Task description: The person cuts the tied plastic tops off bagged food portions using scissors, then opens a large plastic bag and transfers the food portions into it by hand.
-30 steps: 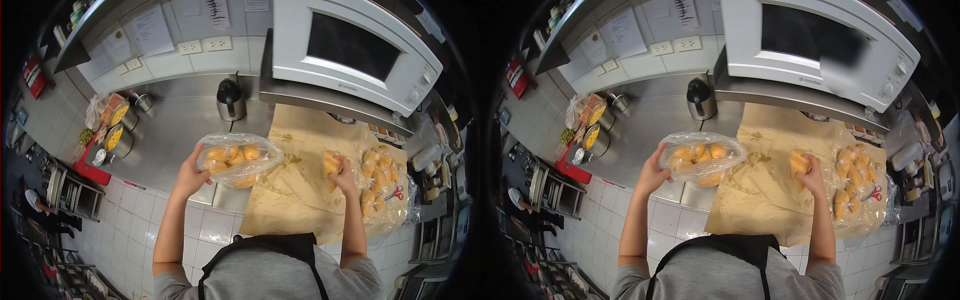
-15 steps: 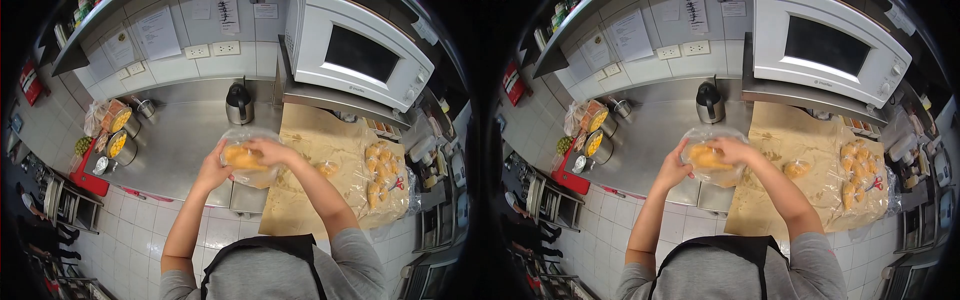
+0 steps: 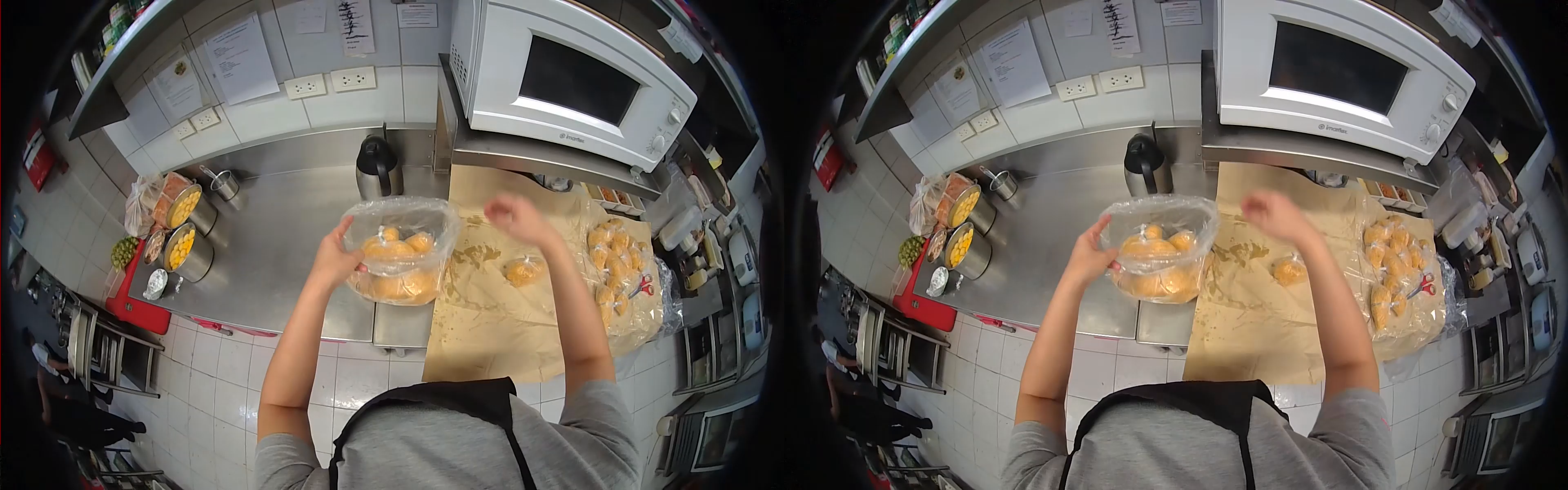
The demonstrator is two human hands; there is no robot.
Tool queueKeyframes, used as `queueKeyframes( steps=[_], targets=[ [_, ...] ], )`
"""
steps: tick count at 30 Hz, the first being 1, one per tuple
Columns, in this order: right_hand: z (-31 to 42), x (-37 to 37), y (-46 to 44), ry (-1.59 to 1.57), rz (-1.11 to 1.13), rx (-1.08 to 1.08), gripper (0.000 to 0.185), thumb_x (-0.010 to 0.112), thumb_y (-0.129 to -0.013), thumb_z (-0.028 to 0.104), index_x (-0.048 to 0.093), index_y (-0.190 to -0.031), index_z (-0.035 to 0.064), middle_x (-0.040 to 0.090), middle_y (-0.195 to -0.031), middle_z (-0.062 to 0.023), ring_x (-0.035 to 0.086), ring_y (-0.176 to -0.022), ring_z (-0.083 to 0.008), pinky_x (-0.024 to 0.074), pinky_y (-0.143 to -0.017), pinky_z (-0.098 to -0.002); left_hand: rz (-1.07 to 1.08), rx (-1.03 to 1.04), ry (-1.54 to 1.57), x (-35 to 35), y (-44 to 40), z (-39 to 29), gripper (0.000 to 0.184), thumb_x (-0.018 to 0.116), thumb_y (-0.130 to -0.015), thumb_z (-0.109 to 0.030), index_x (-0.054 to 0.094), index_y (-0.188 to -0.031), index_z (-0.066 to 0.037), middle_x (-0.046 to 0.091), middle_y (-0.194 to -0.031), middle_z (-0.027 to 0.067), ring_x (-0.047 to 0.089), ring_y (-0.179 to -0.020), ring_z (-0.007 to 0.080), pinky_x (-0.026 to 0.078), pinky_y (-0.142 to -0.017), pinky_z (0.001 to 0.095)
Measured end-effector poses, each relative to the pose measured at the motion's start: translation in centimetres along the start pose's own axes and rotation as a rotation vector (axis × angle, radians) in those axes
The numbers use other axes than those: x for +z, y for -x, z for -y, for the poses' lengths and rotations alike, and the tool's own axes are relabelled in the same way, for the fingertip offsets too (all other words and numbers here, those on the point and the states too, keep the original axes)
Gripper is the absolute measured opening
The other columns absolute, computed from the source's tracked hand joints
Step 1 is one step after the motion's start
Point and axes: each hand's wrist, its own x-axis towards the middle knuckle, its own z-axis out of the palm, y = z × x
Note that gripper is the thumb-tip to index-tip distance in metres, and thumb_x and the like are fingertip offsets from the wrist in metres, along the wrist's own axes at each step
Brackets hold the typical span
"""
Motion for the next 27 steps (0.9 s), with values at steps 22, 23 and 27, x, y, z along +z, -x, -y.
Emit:
queueKeyframes(
  steps=[22,23,27],
  targets=[
    [7.5,9.3,-1.4,0.1,-0.215,-0.365,0.065,0.075,-0.067,0.039,0.049,-0.115,0.0039,0.048,-0.119,-0.0213,0.046,-0.11,-0.0366,0.04,-0.092,-0.0401,0.039,0.073,-0.069,-1.0,3.4,-1.5,0.071,0.053,-0.068,0.001,0.034,-0.136,-0.002,0.059,-0.066,0.0052,0.062,-0.051,0.0109,0.044,-0.051,0.0223],
    [7.3,9.1,-1.2,0.148,-0.352,-0.304,0.06,0.074,-0.069,0.038,0.05,-0.112,0.0037,0.051,-0.112,-0.0204,0.05,-0.105,-0.034,0.0426,-0.087,-0.0398,0.031,0.07,-0.064,-1.1,3.5,-1.3,0.071,0.054,-0.068,0.001,0.034,-0.136,-0.001,0.06,-0.068,0.0065,0.062,-0.051,0.0112,0.044,-0.052,0.0224],
    [4.6,10.5,-0.9,-0.072,-0.249,0.218,0.038,0.067,-0.078,0.029,0.052,-0.101,0.0036,0.055,-0.08,-0.0121,0.057,-0.071,-0.0218,0.0469,-0.059,-0.0338,0.037,0.045,-0.084,-1.4,3.8,-1.0,0.071,0.053,-0.068,0.004,0.032,-0.136,0.0,0.062,-0.09,0.0156,0.062,-0.052,0.0129,0.047,-0.053,0.0232]
  ],
)
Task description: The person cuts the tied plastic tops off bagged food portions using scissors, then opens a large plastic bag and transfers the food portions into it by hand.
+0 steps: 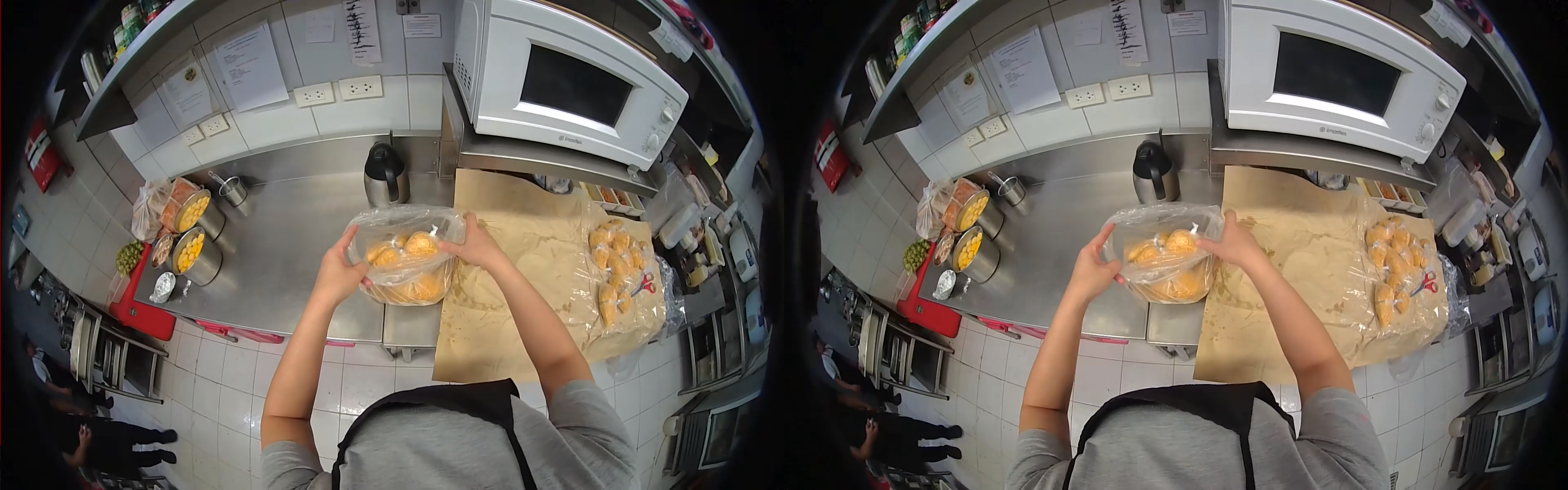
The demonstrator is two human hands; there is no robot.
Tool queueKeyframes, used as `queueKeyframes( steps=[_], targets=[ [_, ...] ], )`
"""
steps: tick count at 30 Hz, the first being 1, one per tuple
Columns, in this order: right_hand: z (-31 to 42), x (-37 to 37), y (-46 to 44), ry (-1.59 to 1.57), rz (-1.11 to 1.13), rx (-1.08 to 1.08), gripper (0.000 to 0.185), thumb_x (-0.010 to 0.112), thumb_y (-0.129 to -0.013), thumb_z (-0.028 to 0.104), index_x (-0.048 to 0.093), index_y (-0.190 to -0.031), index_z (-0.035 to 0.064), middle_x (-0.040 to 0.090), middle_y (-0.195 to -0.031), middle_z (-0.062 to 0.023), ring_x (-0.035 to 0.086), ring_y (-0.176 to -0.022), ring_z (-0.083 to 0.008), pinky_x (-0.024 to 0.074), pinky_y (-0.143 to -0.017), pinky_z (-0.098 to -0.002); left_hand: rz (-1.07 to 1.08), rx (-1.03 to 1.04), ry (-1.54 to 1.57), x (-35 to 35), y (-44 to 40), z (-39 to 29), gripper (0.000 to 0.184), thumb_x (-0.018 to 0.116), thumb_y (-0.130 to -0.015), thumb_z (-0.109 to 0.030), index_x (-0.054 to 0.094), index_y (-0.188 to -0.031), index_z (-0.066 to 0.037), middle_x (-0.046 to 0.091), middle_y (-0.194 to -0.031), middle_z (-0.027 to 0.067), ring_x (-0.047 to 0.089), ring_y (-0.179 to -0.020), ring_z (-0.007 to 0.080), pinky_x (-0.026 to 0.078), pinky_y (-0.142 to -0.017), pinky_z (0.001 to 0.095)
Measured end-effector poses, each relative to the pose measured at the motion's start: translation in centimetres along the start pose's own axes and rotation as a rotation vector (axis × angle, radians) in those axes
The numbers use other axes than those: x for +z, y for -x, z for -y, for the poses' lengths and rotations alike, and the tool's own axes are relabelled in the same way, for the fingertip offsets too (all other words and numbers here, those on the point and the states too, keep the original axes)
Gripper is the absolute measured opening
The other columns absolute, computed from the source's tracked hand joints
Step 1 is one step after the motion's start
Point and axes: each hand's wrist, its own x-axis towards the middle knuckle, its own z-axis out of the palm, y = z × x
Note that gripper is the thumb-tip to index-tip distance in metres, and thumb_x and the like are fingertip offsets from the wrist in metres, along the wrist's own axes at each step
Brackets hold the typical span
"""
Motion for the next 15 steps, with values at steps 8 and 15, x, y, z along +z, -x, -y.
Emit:
queueKeyframes(
  steps=[8,15],
  targets=[
    [4.5,-4.9,-2.4,-0.824,-0.073,-0.141,0.011,0.056,-0.085,0.012,0.051,-0.09,0.0038,0.049,-0.061,-0.002,0.042,-0.041,-0.0091,0.0319,-0.035,-0.0242,-0.034,0.131,0.23,-1.2,-1.9,-6.3,0.069,0.048,-0.071,0.012,0.026,-0.136,0.006,0.045,-0.129,0.0222,0.062,-0.055,0.016,0.05,-0.052,0.0237],
    [-0.4,-3.4,-1.6,-0.768,-0.028,0.01,0.028,0.059,-0.086,0.018,0.048,-0.107,0.0035,0.055,-0.068,-0.0054,0.053,-0.052,-0.0106,0.0404,-0.042,-0.0208,-0.1,0.07,0.198,1.5,-3.6,0.3,0.071,0.05,-0.068,0.011,0.03,-0.136,0.003,0.048,-0.126,0.0204,0.061,-0.057,0.0138,0.049,-0.052,0.0239]
  ],
)
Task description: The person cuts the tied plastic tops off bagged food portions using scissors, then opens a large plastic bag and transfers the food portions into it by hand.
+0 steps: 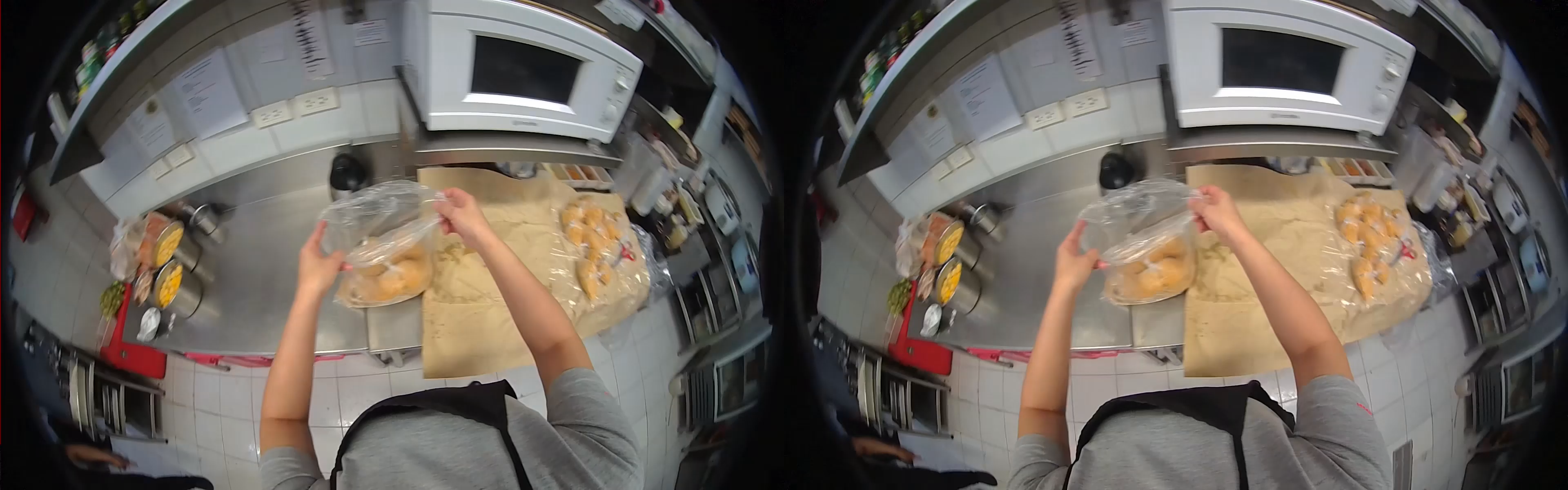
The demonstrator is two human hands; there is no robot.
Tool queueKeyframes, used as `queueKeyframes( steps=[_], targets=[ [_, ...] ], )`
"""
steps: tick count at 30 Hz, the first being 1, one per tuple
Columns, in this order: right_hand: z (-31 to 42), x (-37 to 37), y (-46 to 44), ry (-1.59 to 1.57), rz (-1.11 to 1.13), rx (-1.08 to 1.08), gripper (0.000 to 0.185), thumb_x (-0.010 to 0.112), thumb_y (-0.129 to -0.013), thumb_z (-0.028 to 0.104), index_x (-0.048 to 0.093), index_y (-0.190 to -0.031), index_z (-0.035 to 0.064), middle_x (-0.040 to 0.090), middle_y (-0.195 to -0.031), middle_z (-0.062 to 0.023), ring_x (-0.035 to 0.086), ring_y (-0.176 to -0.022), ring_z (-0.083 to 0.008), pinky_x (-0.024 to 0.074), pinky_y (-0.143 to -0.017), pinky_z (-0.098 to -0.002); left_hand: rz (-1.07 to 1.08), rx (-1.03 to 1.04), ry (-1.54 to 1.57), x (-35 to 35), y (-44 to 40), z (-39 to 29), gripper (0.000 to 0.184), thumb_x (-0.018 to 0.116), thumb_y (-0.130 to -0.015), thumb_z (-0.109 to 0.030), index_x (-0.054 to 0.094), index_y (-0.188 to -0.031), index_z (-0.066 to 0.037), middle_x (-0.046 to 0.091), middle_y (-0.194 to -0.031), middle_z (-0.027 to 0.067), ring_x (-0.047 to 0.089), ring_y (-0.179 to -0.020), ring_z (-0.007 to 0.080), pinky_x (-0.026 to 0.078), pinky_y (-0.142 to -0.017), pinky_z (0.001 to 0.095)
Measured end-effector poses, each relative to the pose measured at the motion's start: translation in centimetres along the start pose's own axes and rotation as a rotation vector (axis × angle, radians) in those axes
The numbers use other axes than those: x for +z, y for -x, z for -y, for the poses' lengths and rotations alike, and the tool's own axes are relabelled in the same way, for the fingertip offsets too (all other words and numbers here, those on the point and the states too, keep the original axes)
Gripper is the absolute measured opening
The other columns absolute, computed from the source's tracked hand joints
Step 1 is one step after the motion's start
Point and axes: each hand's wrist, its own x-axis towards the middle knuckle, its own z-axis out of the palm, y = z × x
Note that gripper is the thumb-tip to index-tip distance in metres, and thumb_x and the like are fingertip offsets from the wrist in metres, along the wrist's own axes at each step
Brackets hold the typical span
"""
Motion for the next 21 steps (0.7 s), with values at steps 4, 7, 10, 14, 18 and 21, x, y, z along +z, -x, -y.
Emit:
queueKeyframes(
  steps=[4,7,10,14,18,21],
  targets=[
    [2.3,-4.0,4.2,-0.033,0.206,0.092,0.062,0.058,-0.086,0.04,0.029,-0.131,0.007,0.062,-0.091,-0.0104,0.061,-0.066,-0.0156,0.0494,-0.056,-0.0301,0.053,0.031,-0.119,0.1,-0.7,-0.5,0.071,0.047,-0.067,0.01,0.032,-0.136,0.0,0.055,-0.118,0.0184,0.058,-0.058,0.0107,0.049,-0.049,0.0246],
    [-0.9,-10.9,6.4,0.487,0.245,0.058,0.069,0.064,-0.08,0.041,0.032,-0.132,0.0085,0.057,-0.107,-0.0154,0.059,-0.092,-0.0246,0.049,-0.075,-0.0406,0.035,0.008,-0.128,0.8,0.3,-1.0,0.067,0.045,-0.071,0.008,0.033,-0.136,-0.001,0.048,-0.126,0.0193,0.056,-0.056,0.0098,0.048,-0.047,0.0229],
    [-7.3,-20.7,8.9,1.298,0.207,0.013,0.076,0.069,-0.072,0.042,0.034,-0.133,0.0142,0.043,-0.127,-0.0195,0.046,-0.114,-0.0347,0.0417,-0.091,-0.045,0.041,0.008,-0.205,1.5,2.4,-3.0,0.059,0.047,-0.078,0.003,0.038,-0.135,-0.007,0.039,-0.135,0.0201,0.058,-0.066,0.0112,0.049,-0.048,0.0212],
    [-6.1,-31.5,13.8,1.608,-0.214,0.554,0.094,0.074,-0.059,0.051,0.029,-0.138,0.027,0.016,-0.146,-0.019,0.02,-0.129,-0.0493,0.0332,-0.098,-0.0539,-0.065,0.005,-0.34,2.2,3.4,-2.7,0.048,0.053,-0.084,-0.006,0.046,-0.131,-0.013,0.035,-0.138,0.0214,0.06,-0.075,0.0122,0.049,-0.048,0.0206],
    [-7.2,-38.3,14.5,1.471,-0.212,0.676,0.098,0.077,-0.051,0.052,0.034,-0.135,0.0267,0.019,-0.144,-0.0195,0.025,-0.126,-0.0502,0.0333,-0.098,-0.0541,-0.217,-0.104,-0.482,4.6,4.3,-3.3,0.037,0.054,-0.088,-0.022,0.053,-0.125,-0.016,0.032,-0.14,0.0225,0.06,-0.065,0.0108,0.043,-0.043,0.0197],
    [-9.4,-41.2,13.2,1.512,-0.099,0.538,0.099,0.078,-0.05,0.047,0.035,-0.135,0.0217,0.029,-0.138,-0.0212,0.03,-0.124,-0.0471,0.036,-0.096,-0.0529,-0.331,-0.1,-0.541,5.3,4.1,-2.4,0.037,0.054,-0.088,-0.03,0.056,-0.122,-0.015,0.056,-0.116,0.0197,0.053,-0.049,0.0084,0.039,-0.04,0.0203]
  ],
)
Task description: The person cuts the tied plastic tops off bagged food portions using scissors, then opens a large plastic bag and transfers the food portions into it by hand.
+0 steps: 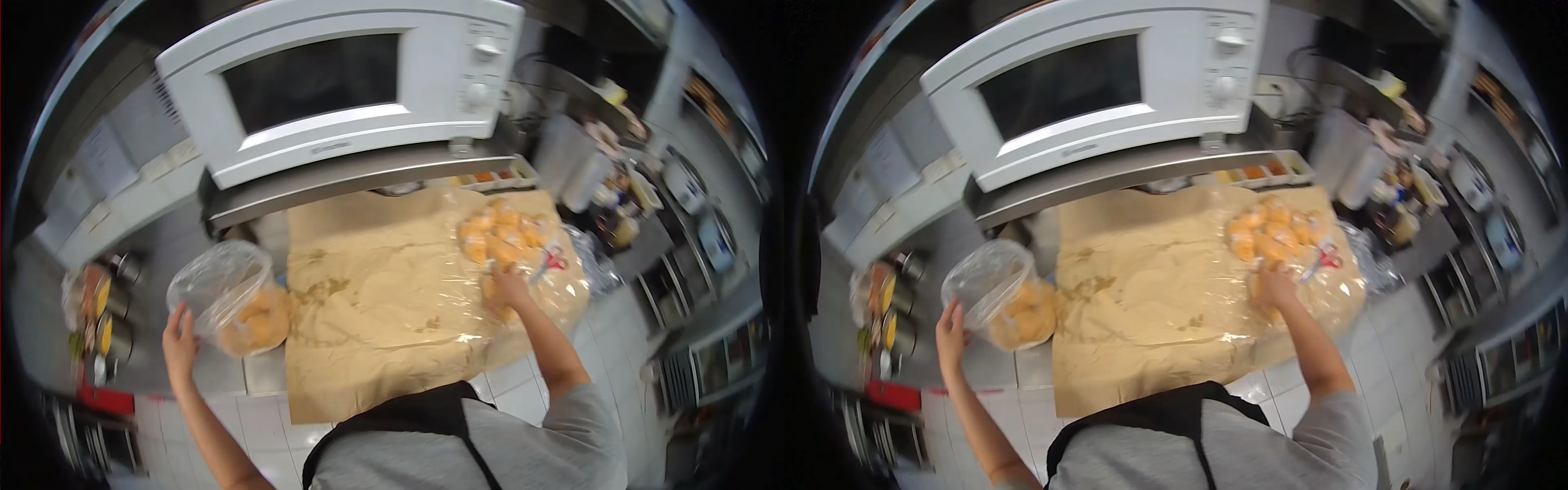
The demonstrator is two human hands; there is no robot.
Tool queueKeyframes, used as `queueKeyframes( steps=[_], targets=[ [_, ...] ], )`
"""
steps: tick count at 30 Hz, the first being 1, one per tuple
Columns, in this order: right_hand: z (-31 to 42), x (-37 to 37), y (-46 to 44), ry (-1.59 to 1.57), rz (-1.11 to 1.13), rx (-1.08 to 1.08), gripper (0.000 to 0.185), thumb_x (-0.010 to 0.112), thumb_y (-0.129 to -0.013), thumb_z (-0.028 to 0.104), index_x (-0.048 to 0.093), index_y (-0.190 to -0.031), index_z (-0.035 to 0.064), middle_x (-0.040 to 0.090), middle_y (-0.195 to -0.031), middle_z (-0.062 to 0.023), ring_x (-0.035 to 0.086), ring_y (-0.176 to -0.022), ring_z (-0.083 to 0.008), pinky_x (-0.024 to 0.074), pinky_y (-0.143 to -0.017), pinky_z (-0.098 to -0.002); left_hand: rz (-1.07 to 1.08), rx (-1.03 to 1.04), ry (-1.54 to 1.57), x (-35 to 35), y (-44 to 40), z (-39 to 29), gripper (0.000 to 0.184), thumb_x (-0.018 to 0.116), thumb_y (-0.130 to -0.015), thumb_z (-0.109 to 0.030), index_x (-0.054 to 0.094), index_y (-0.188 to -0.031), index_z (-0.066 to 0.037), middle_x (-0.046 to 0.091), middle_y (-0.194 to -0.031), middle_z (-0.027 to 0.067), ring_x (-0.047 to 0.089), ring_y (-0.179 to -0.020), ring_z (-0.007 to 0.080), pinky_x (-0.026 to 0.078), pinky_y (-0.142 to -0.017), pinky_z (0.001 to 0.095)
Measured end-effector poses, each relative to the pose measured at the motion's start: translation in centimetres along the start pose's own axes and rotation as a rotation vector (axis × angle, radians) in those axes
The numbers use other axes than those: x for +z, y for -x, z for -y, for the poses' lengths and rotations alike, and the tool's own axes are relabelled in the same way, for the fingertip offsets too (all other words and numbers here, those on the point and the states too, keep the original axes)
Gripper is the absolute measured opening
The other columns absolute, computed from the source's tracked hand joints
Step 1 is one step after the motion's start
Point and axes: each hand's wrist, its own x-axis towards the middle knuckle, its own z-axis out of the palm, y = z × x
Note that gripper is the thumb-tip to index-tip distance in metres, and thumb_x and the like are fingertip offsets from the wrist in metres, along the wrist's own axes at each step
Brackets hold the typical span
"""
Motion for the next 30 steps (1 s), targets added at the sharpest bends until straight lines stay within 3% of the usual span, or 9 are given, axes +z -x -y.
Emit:
queueKeyframes(
  steps=[2,3,5,10,12,16,22,24,30],
  targets=[
    [-2.4,1.0,-2.9,-0.045,-0.011,-0.198,0.099,0.078,-0.051,0.04,0.033,-0.136,0.0159,0.042,-0.128,-0.02,0.039,-0.12,-0.0394,0.0398,-0.094,-0.0467,0.051,-0.088,0.052,0.2,0.1,-1.5,0.038,0.057,-0.087,-0.029,0.057,-0.12,-0.012,0.061,-0.073,0.0066,0.047,-0.044,0.0067,0.037,-0.039,0.0221],
    [-2.9,0.6,-4.1,-0.146,0.019,-0.297,0.098,0.077,-0.051,0.038,0.035,-0.136,0.0116,0.049,-0.121,-0.018,0.045,-0.117,-0.034,0.0419,-0.093,-0.0414,0.006,-0.061,0.092,0.8,0.1,-2.0,0.039,0.06,-0.085,-0.027,0.057,-0.119,-0.009,0.044,-0.051,-0.003,0.043,-0.042,0.0063,0.036,-0.038,0.0235],
    [-1.1,-3.7,-2.7,-0.826,0.253,-0.368,0.096,0.077,-0.049,0.034,0.038,-0.132,0.0053,0.055,-0.107,-0.0104,0.051,-0.106,-0.0256,0.0431,-0.089,-0.0316,-0.021,-0.078,0.1,0.9,-0.6,-1.1,0.041,0.063,-0.08,-0.017,0.057,-0.12,-0.01,0.048,-0.053,-0.0017,0.045,-0.041,0.0075,0.037,-0.039,0.0235],
    [9.8,-11.3,-0.6,-1.479,0.753,-0.929,0.1,0.079,-0.045,0.029,0.037,-0.132,0.0024,0.049,-0.12,-0.009,0.048,-0.111,-0.0206,0.0397,-0.093,-0.0316,0.095,-0.029,0.121,0.2,-0.5,-1.3,0.062,0.058,-0.067,-0.002,0.047,-0.129,-0.004,0.061,-0.079,0.0083,0.054,-0.055,0.0106,0.046,-0.052,0.0253],
    [17.9,-13.0,-1.5,-1.419,0.964,-1.385,0.103,0.08,-0.047,0.03,0.033,-0.134,0.0025,0.042,-0.128,-0.0096,0.046,-0.114,-0.0206,0.0373,-0.096,-0.0327,0.123,-0.009,0.106,0.2,-0.4,-1.8,0.066,0.057,-0.066,0.0,0.044,-0.131,-0.004,0.063,-0.096,0.0131,0.059,-0.066,0.0135,0.049,-0.062,0.027],
    [36.1,-21.4,6.1,-1.051,1.094,-1.48,0.098,0.077,-0.054,0.022,0.027,-0.137,0.0112,0.046,-0.123,-0.0087,0.047,-0.111,-0.0186,0.0388,-0.093,-0.0305,0.14,0.066,0.147,-0.1,-0.3,-1.0,0.073,0.056,-0.065,0.002,0.037,-0.135,-0.002,0.052,-0.123,0.0174,0.061,-0.086,0.0182,0.047,-0.079,0.029],
    [53.2,-15.0,7.0,0.133,0.374,-1.601,0.076,0.07,-0.067,0.033,0.037,-0.133,0.0123,0.049,-0.125,-0.0154,0.049,-0.113,-0.0289,0.0387,-0.095,-0.0356,0.125,0.152,0.352,-0.6,0.2,-0.7,0.078,0.056,-0.064,0.003,0.03,-0.137,0.001,0.042,-0.135,0.0175,0.06,-0.083,0.0148,0.047,-0.074,0.0256],
    [55.1,-6.8,7.7,-0.112,0.219,-1.137,0.066,0.057,-0.081,0.04,0.035,-0.136,0.0138,0.04,-0.135,-0.0146,0.043,-0.121,-0.0296,0.0349,-0.1,-0.0354,0.104,0.156,0.271,-1.3,0.2,-1.4,0.077,0.055,-0.064,0.005,0.03,-0.137,0.002,0.039,-0.137,0.0182,0.059,-0.08,0.0113,0.047,-0.069,0.0237],
    [50.0,-11.5,4.3,-0.281,0.293,-1.585,0.056,0.045,-0.09,0.045,0.037,-0.135,0.0129,0.042,-0.135,-0.0129,0.043,-0.122,-0.0269,0.0353,-0.1,-0.038,-0.019,0.206,0.418,-1.0,-3.4,2.7,0.073,0.053,-0.066,0.007,0.032,-0.136,0.002,0.041,-0.134,0.0204,0.058,-0.091,0.0139,0.048,-0.071,0.0231]
  ],
)
